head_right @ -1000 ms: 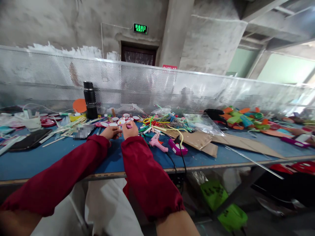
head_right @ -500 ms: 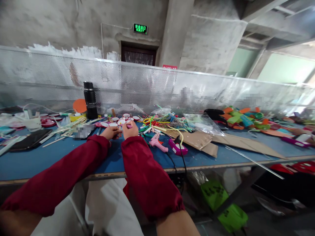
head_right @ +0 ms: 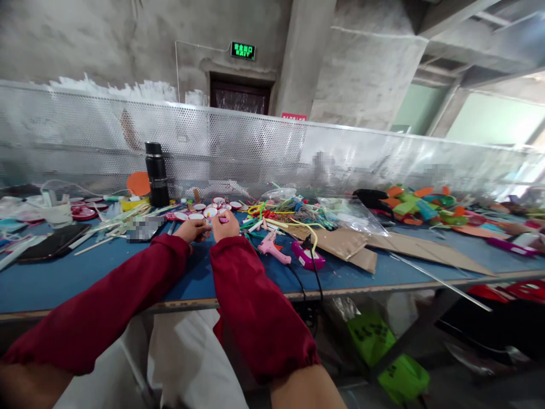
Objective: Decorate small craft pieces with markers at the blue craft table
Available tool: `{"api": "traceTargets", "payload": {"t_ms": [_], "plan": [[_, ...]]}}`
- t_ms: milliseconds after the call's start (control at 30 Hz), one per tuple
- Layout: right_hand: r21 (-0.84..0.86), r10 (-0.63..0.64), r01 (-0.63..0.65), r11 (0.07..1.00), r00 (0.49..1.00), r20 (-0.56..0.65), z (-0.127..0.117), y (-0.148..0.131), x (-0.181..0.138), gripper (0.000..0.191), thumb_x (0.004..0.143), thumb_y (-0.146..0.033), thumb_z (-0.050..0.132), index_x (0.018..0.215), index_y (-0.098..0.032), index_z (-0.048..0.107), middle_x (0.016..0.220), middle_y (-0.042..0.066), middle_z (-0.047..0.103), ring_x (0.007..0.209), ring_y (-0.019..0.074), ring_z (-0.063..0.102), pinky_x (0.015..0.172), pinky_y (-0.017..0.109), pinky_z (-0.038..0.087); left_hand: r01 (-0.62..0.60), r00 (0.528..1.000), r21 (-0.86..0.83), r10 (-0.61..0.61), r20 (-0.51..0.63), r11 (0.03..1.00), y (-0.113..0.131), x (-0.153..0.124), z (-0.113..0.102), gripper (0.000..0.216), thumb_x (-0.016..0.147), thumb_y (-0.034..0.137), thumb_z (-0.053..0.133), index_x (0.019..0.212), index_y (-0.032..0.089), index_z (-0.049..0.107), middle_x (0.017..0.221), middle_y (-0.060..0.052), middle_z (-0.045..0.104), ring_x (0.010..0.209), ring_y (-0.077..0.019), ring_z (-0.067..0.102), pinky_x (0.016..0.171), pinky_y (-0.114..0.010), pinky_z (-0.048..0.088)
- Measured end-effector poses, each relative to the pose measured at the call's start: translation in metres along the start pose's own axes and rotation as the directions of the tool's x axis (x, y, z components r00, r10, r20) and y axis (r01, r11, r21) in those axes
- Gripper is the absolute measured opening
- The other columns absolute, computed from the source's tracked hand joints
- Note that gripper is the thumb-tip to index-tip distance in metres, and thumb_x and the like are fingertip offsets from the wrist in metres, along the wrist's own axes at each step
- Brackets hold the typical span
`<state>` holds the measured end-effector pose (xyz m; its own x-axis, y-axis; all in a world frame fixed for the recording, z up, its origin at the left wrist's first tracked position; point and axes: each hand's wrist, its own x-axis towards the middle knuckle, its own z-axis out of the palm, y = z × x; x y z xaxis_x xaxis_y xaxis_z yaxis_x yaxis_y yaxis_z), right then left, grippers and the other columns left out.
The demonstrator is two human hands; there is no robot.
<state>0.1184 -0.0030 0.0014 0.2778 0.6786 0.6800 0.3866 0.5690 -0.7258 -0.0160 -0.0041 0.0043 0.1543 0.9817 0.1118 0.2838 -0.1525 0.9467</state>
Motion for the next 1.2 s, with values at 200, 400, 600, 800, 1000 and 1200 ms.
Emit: {"api": "traceTargets", "payload": {"t_ms": [200, 400, 600, 800, 1000, 1200], "plan": [[0.000, 0.016, -0.016, 1.000, 1.000, -0.025, -0.0002, -0.0014, -0.0005, 0.016, 0.070, -0.031, 0.052, 0.060, -0.022, 0.044, 0.058, -0.006, 0.048, 0.058, 0.0110, 0.042, 0.057, 0.023, 0.033, -0.002, 1.000, 0.000, 0.002, -0.002, 1.000, -0.0007, 0.0002, 0.0004, 0.028, 0.071, 0.037, 0.071, 0.064, 0.014, 0.057, 0.056, 0.001, 0.061, 0.043, -0.0074, 0.051, 0.041, -0.018, 0.038], [-0.002, 0.013, -0.013, 1.000, 1.000, -0.008, -0.0013, -0.0031, -0.0010, 0.017, 0.071, -0.031, 0.054, 0.059, -0.021, 0.045, 0.057, -0.006, 0.048, 0.057, 0.0108, 0.042, 0.057, 0.023, 0.034, -0.005, 1.000, -0.003, 0.005, 0.004, 1.000, -0.0009, -0.0001, 0.0002, 0.028, 0.072, 0.036, 0.071, 0.065, 0.014, 0.056, 0.058, 0.000, 0.062, 0.042, -0.0075, 0.051, 0.041, -0.019, 0.038], [-0.013, 0.005, -0.005, 1.000, 1.000, -0.009, -0.0025, -0.0044, -0.0009, 0.017, 0.071, -0.031, 0.054, 0.060, -0.022, 0.045, 0.059, -0.006, 0.049, 0.058, 0.0110, 0.043, 0.058, 0.023, 0.034, -0.017, 1.000, 0.002, 0.017, 0.002, 1.000, -0.0062, 0.0038, 0.0000, 0.027, 0.071, 0.037, 0.071, 0.067, 0.014, 0.057, 0.059, 0.000, 0.062, 0.043, -0.0085, 0.052, 0.042, -0.020, 0.038], [-0.016, -0.003, 0.003, 1.000, 1.000, 0.008, -0.0031, -0.0043, -0.0010, 0.018, 0.070, -0.031, 0.052, 0.058, -0.021, 0.043, 0.057, -0.006, 0.047, 0.056, 0.0107, 0.041, 0.057, 0.023, 0.032, -0.018, 1.000, 0.022, 0.018, 0.003, 1.000, -0.0052, 0.0035, -0.0004, 0.026, 0.072, 0.036, 0.070, 0.066, 0.014, 0.057, 0.057, 0.000, 0.061, 0.043, -0.0086, 0.051, 0.042, -0.020, 0.039], [-0.023, 0.001, -0.001, 1.000, 1.000, -0.007, -0.0026, -0.0044, -0.0009, 0.017, 0.070, -0.031, 0.051, 0.059, -0.022, 0.043, 0.057, -0.006, 0.046, 0.057, 0.0110, 0.042, 0.058, 0.024, 0.032, -0.005, 1.000, -0.006, 0.005, -0.012, 1.000, 0.0010, -0.0012, 0.0010, 0.024, 0.071, 0.032, 0.071, 0.064, 0.014, 0.057, 0.056, 0.001, 0.061, 0.042, -0.0081, 0.051, 0.041, -0.019, 0.038], [-0.015, 0.005, -0.005, 1.000, 1.000, -0.016, -0.0010, -0.0021, -0.0005, 0.016, 0.070, -0.031, 0.051, 0.059, -0.022, 0.043, 0.057, -0.006, 0.046, 0.057, 0.0107, 0.042, 0.057, 0.023, 0.033, -0.007, 1.000, -0.010, 0.007, -0.011, 1.000, 0.0023, -0.0020, 0.0011, 0.025, 0.072, 0.033, 0.071, 0.063, 0.014, 0.056, 0.053, 0.001, 0.059, 0.041, -0.0078, 0.051, 0.041, -0.019, 0.037]]}}
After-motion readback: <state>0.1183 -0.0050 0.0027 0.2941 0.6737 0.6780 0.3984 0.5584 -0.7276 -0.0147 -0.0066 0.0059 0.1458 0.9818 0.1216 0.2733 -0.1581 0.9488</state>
